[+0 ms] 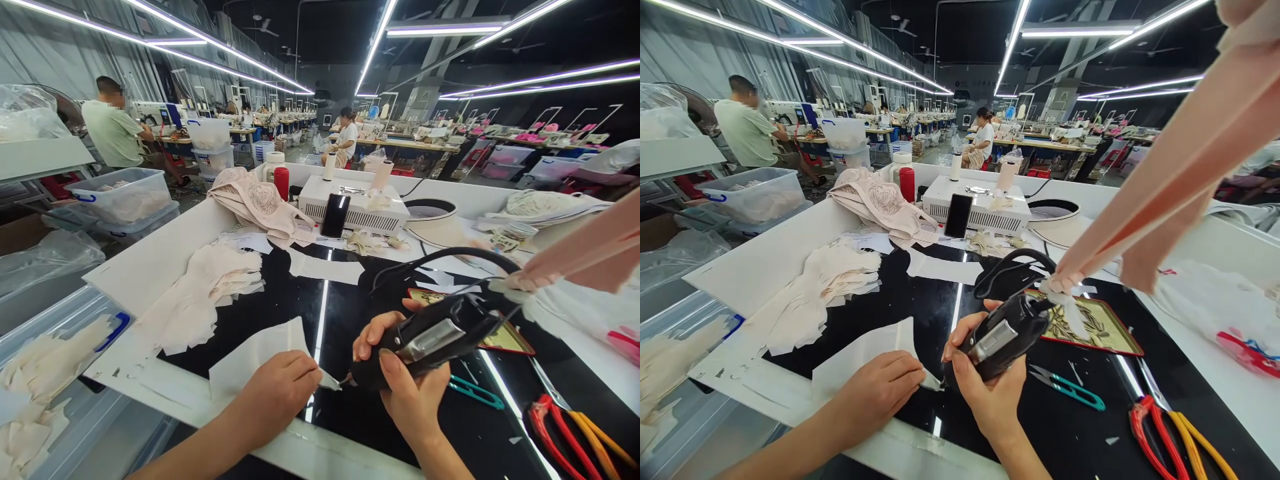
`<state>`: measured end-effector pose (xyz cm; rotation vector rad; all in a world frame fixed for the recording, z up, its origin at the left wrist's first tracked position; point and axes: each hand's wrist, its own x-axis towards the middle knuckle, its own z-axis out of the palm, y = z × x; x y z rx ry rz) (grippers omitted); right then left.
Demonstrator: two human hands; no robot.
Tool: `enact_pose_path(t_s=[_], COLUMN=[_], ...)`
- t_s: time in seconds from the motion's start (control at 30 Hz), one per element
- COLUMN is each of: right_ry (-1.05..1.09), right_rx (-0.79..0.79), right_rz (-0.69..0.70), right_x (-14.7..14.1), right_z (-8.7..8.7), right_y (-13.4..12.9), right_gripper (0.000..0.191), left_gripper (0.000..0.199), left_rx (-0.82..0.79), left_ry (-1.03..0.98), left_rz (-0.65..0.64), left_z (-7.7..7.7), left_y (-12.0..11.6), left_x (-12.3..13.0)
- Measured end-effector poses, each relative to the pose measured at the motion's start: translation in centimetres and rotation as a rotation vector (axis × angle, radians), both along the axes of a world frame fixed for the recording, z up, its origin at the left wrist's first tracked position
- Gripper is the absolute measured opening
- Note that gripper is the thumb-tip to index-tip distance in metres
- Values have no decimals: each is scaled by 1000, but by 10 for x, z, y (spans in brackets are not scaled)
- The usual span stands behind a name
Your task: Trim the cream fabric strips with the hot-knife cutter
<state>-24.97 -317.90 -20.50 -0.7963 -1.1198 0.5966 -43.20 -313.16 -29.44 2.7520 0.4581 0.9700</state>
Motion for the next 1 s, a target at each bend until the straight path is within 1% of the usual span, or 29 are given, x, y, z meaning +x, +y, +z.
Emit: enact_pose_path(t_s=[0.13, 0.2, 0.37, 0.67, 0.87, 1.0], right_ry=[-5, -8, -7, -18, -14, -4], right_rx=[8, 11, 6, -8, 11, 13], right_rz=[-10, -10, -12, -22, -44, -32], right_x=[2, 3, 3, 11, 11, 9], right_z=[-3, -3, -3, -2, -2, -3], right_y=[2, 3, 3, -3, 1, 3], right_gripper=[47, 47, 47, 47, 46, 46], left_gripper=[26, 25, 18, 20, 19, 19], left_rx=[54, 66, 71, 92, 91, 90], left_ry=[-38, -51, -39, 3, 10, 8], left_rz=[20, 10, -28, -23, -7, -11], left_z=[1, 1, 0, -1, 3, 5], left_y=[-2, -3, -6, -3, -4, -4], left_x=[0, -1, 2, 8, 8, 7])
